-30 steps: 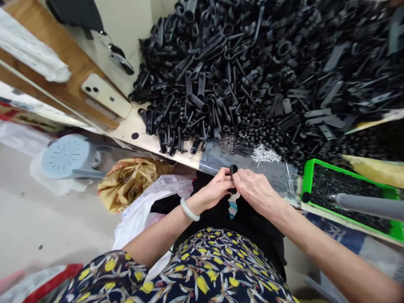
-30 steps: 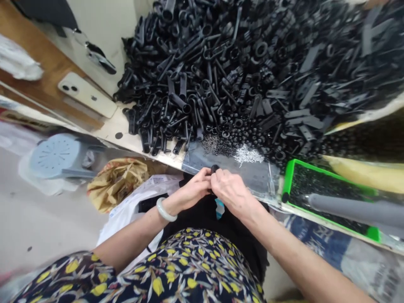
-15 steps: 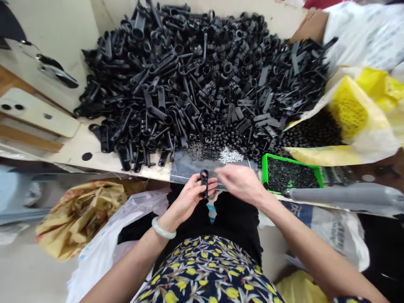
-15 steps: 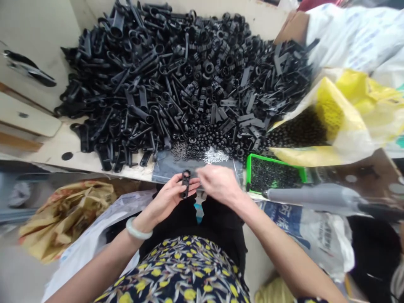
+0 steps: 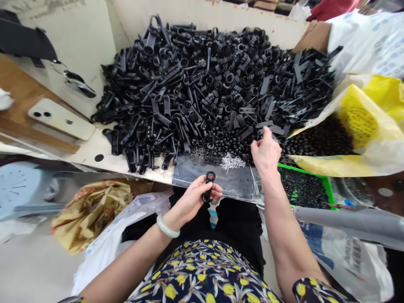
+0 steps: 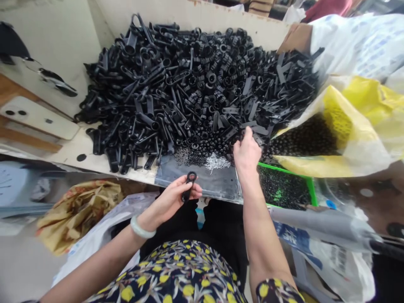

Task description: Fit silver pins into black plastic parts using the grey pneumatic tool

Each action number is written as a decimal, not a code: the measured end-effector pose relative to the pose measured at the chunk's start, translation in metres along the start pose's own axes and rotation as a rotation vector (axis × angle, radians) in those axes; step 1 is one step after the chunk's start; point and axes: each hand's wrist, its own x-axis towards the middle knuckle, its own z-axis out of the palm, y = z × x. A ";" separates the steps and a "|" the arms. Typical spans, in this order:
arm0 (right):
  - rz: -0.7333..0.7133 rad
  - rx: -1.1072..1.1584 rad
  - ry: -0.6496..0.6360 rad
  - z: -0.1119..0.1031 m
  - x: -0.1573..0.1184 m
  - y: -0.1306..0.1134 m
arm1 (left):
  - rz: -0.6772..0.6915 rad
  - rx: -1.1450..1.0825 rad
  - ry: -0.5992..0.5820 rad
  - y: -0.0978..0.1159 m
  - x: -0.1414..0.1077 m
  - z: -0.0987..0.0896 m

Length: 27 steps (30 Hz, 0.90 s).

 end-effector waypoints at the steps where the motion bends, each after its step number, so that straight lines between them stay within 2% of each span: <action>1: -0.006 0.024 0.025 -0.007 -0.006 -0.001 | -0.024 -0.038 0.001 0.002 0.001 0.000; 4: -0.113 0.192 0.135 -0.031 -0.040 -0.010 | -0.102 -0.156 0.002 0.006 0.004 -0.002; 5: -0.192 0.270 0.135 -0.038 -0.056 -0.015 | -0.121 -0.184 0.000 0.006 0.005 -0.003; 7: -0.416 0.434 0.028 -0.047 -0.091 -0.026 | -0.135 -0.226 -0.018 0.007 0.008 -0.004; 9: -0.584 0.571 -0.047 -0.046 -0.122 -0.034 | -0.121 -0.263 -0.035 0.007 0.008 -0.004; 12: -0.714 0.696 -0.072 -0.031 -0.154 -0.037 | -0.127 -0.317 -0.017 0.007 0.005 0.001; 17: -0.782 0.700 -0.008 -0.012 -0.169 -0.036 | -0.083 -0.415 0.081 0.003 -0.002 0.010; 21: -0.786 0.643 0.022 -0.014 -0.170 -0.038 | 0.011 -0.403 0.076 -0.002 -0.007 0.017; 27: -0.797 0.614 0.020 -0.015 -0.174 -0.037 | 0.075 -0.357 0.081 -0.004 -0.010 0.028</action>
